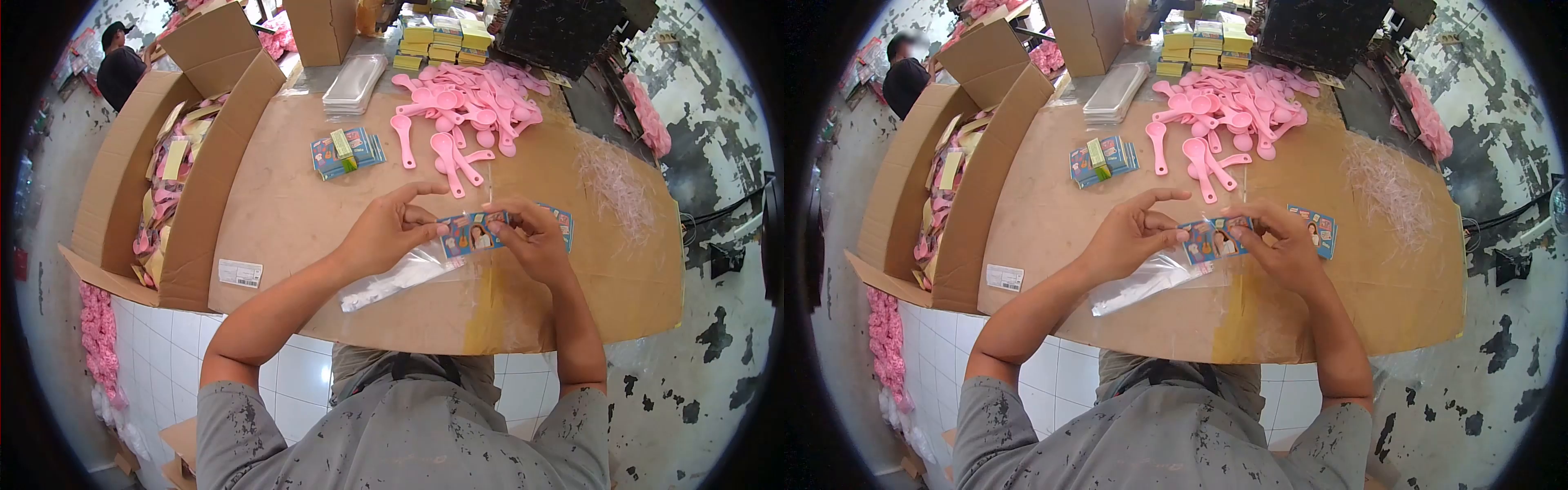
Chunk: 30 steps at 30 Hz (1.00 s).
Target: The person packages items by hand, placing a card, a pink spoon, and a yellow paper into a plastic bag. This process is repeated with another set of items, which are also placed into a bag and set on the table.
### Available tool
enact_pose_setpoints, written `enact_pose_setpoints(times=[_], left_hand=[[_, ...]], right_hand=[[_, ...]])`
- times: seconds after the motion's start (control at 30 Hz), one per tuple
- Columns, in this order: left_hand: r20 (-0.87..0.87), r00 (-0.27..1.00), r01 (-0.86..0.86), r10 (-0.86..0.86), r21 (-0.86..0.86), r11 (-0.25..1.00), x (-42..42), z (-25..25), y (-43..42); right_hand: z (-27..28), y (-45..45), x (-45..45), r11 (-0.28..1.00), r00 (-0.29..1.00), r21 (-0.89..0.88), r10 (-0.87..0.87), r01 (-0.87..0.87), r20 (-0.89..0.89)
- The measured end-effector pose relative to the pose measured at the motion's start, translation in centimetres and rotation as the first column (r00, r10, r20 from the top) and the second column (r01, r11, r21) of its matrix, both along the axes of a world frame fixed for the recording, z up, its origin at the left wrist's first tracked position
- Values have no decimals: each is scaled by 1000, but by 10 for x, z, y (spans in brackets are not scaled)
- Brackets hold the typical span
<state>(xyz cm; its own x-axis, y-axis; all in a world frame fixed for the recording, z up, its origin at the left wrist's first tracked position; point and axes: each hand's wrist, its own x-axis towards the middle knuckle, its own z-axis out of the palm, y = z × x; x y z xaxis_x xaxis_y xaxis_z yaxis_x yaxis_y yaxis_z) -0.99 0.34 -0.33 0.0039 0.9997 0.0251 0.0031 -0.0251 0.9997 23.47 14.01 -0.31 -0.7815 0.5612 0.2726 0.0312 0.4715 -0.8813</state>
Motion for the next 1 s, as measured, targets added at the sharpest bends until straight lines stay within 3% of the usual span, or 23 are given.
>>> enact_pose_setpoints(times=[0.1,0.2,0.3,0.4,0.5,0.53,0.6,0.7,0.8,0.9,1.0], left_hand=[[-109,993,46,-48,-14,999,4,2,-2],[-204,975,93,-92,-2,996,7,3,-3],[-147,983,103,-108,-44,994,5,7,-4],[-103,988,102,-112,-98,990,1,9,-6],[-161,982,89,-98,-60,994,-3,5,-5],[-188,978,85,-90,-35,996,-4,4,-4],[-53,997,56,-58,-34,998,-2,4,-4],[12,999,42,-42,-25,999,-3,7,-3],[24,999,43,-43,-8,999,-8,6,-3],[43,998,34,-35,20,999,-11,7,-1],[98,995,4,-8,39,999,-11,3,1]], right_hand=[[15,-16,-4,999,980,27,-47,42,194],[14,-30,-20,968,986,-233,-118,89,-114],[-3,-18,-15,968,980,-169,-195,185,-42],[6,-23,-21,998,998,-12,-62,62,-14],[10,-19,-34,985,994,-142,86,-96,-72],[13,-11,-40,1000,1000,-31,-1,2,16],[22,9,-53,962,965,210,-208,172,160],[-8,31,-76,703,926,686,-359,187,115],[-12,32,-88,606,885,777,-441,173,146],[-10,33,-84,673,919,715,-378,190,112],[14,24,-65,964,962,221,-193,149,193]])
